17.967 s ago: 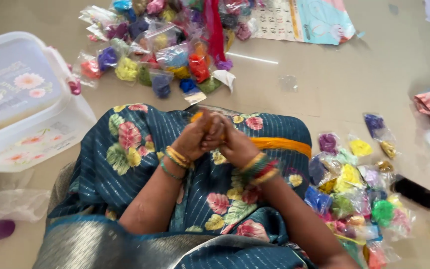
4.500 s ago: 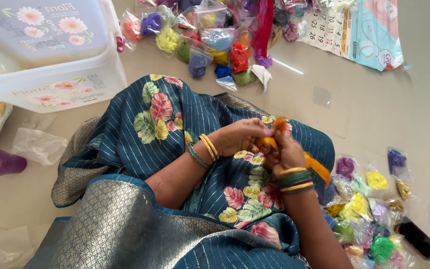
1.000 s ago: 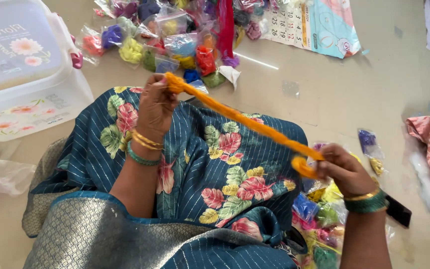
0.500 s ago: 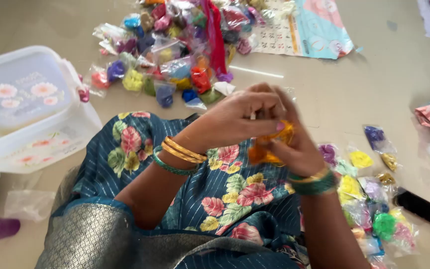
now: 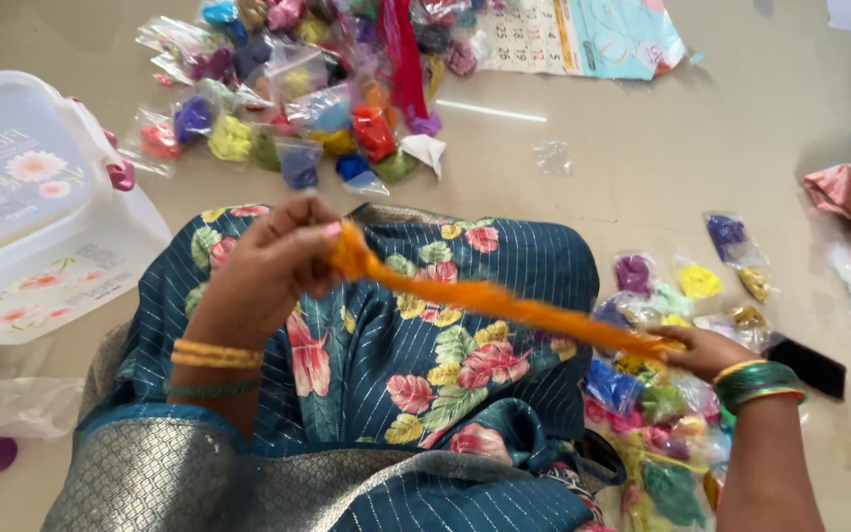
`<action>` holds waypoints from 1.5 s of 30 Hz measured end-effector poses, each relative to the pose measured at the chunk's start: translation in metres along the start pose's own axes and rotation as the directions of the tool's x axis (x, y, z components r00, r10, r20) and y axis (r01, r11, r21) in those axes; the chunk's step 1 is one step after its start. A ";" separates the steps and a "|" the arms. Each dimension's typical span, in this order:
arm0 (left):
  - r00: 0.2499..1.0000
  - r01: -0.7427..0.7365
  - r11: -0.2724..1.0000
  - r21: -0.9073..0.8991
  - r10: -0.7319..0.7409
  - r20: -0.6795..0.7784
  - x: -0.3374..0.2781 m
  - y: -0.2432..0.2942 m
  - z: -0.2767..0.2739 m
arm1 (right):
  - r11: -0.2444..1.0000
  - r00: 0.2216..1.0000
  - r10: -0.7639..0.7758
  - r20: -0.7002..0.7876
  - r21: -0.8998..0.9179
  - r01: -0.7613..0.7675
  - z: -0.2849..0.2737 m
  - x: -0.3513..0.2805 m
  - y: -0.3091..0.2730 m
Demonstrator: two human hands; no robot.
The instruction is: The person organizes colored plastic-like strips by hand, placing some into small plastic bags and arranging others into a long bundle on their lap.
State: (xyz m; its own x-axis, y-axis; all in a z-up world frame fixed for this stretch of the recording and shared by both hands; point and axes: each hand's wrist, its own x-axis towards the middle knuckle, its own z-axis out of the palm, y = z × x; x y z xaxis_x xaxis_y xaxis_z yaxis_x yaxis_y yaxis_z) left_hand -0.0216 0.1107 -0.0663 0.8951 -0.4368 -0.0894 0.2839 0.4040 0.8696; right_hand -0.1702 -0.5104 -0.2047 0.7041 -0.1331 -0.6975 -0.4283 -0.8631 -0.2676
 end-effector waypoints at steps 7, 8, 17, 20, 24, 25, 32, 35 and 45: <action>0.971 0.018 0.931 0.364 -0.103 0.217 -0.014 0.008 0.049 | 0.672 0.798 -0.487 -0.354 0.431 0.602 -0.005 -0.084 -0.271; 0.958 0.032 0.957 0.288 -0.111 0.263 -0.013 0.007 0.053 | 0.447 0.652 -0.685 -0.326 0.518 0.729 0.004 -0.088 -0.307; 0.967 -0.214 0.943 -0.255 0.167 -0.192 -0.057 0.027 -0.066 | 0.481 0.609 -0.779 0.149 0.765 0.429 0.037 -0.006 -0.247; 0.936 -0.198 0.963 -0.185 0.130 -0.326 -0.083 0.018 -0.115 | 0.592 0.804 -0.574 0.154 0.757 0.277 0.024 -0.001 -0.180; 0.858 0.004 0.992 0.129 0.063 -0.509 -0.099 -0.036 -0.182 | 0.674 0.850 -0.515 0.108 0.664 0.324 0.026 0.002 -0.138; 0.855 0.001 0.992 0.130 0.067 -0.514 -0.098 -0.039 -0.179 | 0.675 0.847 -0.519 0.111 0.661 0.327 0.029 0.001 -0.141; 0.840 0.216 0.070 0.974 0.495 -0.222 -0.040 -0.024 -0.051 | 0.820 0.862 -0.493 -0.117 0.268 0.506 0.019 -0.044 -0.194; 0.887 -0.258 0.214 0.942 0.439 0.143 0.001 -0.032 0.034 | 0.806 0.798 -0.588 -0.134 -0.011 0.592 0.001 -0.082 -0.234; 0.774 0.334 0.864 0.377 -0.479 0.414 0.059 -0.177 0.082 | 0.830 0.673 -0.518 -0.528 -0.121 0.544 -0.001 -0.067 -0.218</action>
State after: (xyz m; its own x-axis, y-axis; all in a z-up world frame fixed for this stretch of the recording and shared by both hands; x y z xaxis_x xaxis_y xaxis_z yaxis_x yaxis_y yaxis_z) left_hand -0.0471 -0.0529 -0.1854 0.4142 -0.8644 -0.2850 0.4142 -0.0998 0.9047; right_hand -0.1241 -0.3139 -0.0990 0.9947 0.1006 0.0197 0.0961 -0.8478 -0.5215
